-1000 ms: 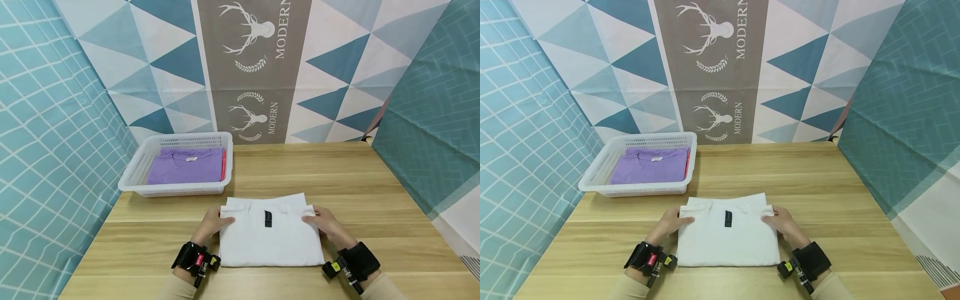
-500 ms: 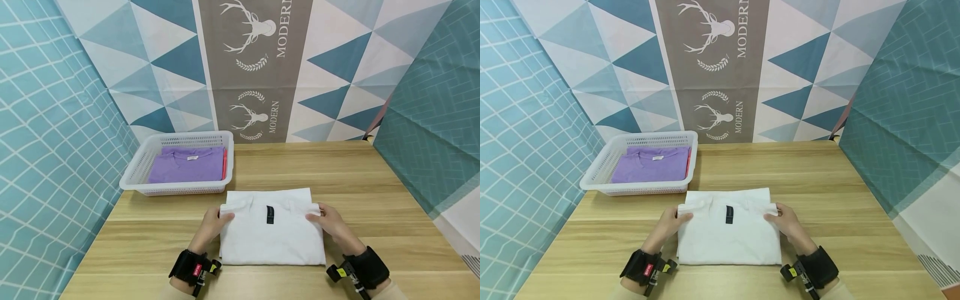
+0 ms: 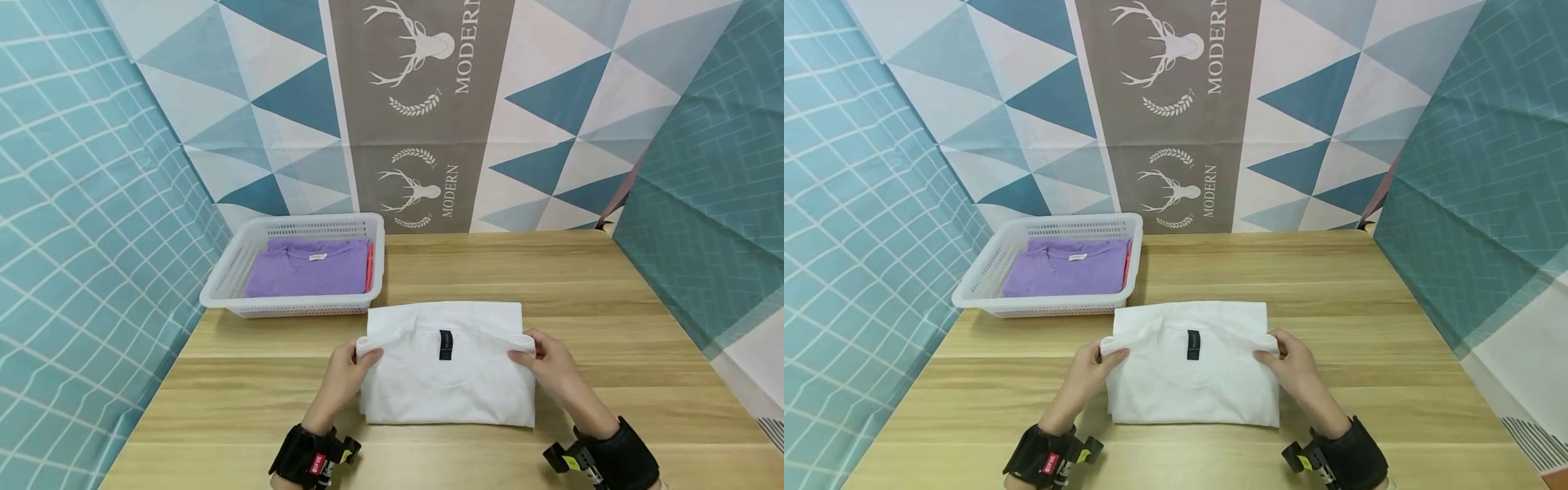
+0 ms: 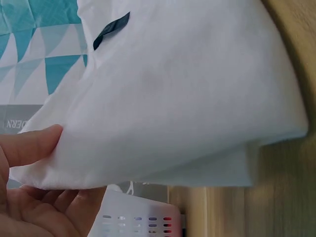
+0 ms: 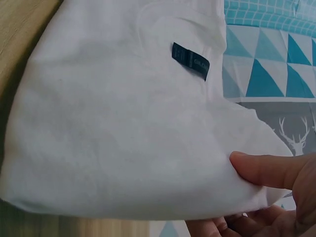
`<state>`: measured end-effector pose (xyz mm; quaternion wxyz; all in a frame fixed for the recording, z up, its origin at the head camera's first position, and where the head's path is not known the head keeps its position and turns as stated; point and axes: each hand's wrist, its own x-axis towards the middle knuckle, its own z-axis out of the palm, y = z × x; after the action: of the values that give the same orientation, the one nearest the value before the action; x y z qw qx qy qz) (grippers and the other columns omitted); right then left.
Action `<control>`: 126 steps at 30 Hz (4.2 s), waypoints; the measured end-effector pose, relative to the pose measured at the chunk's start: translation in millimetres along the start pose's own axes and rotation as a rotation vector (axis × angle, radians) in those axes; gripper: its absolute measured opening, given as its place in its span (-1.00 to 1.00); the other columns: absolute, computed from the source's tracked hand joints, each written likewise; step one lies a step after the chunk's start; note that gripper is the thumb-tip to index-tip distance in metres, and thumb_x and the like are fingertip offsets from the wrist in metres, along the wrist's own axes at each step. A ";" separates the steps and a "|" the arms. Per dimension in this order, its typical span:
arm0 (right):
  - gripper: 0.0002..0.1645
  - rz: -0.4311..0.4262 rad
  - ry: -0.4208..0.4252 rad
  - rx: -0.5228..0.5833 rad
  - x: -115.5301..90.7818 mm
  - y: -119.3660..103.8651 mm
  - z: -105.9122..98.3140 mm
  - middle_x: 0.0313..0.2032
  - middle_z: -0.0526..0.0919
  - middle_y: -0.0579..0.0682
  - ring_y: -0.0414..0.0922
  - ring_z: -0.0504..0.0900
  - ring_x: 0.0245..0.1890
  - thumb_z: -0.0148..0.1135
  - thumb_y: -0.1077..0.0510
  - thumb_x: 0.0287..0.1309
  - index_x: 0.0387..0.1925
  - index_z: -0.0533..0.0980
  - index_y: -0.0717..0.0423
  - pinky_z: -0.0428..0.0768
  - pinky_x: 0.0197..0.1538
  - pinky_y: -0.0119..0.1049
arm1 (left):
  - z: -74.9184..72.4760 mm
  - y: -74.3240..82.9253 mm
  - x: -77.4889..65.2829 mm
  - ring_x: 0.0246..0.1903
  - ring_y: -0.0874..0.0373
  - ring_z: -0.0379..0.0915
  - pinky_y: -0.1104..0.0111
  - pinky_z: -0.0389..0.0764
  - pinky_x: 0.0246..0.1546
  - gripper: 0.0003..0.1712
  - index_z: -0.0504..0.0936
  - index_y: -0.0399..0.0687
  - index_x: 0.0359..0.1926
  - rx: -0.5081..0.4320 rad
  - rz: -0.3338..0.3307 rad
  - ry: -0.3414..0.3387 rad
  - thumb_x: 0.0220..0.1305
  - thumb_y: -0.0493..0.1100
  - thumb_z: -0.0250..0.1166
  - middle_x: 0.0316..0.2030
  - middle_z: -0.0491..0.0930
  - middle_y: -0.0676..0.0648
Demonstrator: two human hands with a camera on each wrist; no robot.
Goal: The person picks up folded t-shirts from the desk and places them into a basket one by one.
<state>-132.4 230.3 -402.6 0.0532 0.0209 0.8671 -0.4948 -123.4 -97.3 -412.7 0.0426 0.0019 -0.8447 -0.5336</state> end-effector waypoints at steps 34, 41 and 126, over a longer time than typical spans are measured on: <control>-0.75 -0.177 0.058 0.061 -15.9 -31.9 -3.7 -0.49 0.51 -0.42 -0.46 0.48 -0.44 0.33 0.31 0.07 -0.20 0.51 0.32 0.49 -0.38 -0.47 | -29.7 17.5 -12.4 -0.42 0.49 0.42 0.58 0.51 -0.33 -0.73 0.62 -0.38 -0.11 -0.095 -0.012 0.154 0.15 -0.35 0.33 -0.19 0.68 -0.35; -0.76 -0.191 0.027 0.052 -10.9 -44.9 4.6 -0.40 0.62 -0.14 -0.45 0.50 -0.41 0.33 0.27 0.09 -0.22 0.51 0.30 0.48 -0.36 -0.46 | -44.5 18.3 -12.1 -0.50 0.45 0.35 0.55 0.44 -0.44 -0.74 0.63 -0.37 -0.13 -0.058 -0.017 0.204 0.16 -0.31 0.34 -0.32 0.67 -0.29; -0.76 -0.376 0.097 0.234 123.2 -199.6 152.1 -0.23 0.71 0.30 -0.10 0.57 -0.33 0.20 0.35 0.15 -0.12 0.56 0.32 0.41 -0.30 -0.51 | -219.5 5.1 96.5 -0.39 0.39 0.23 0.56 0.29 -0.37 -0.69 0.56 -0.33 -0.01 0.118 0.165 0.670 0.29 -0.24 0.24 -0.44 0.34 0.29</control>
<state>-261.6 -4.3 -322.4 -0.0847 -0.1111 0.7941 -0.5915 -203.1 -297.7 -307.7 0.3600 0.1110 -0.8107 -0.4482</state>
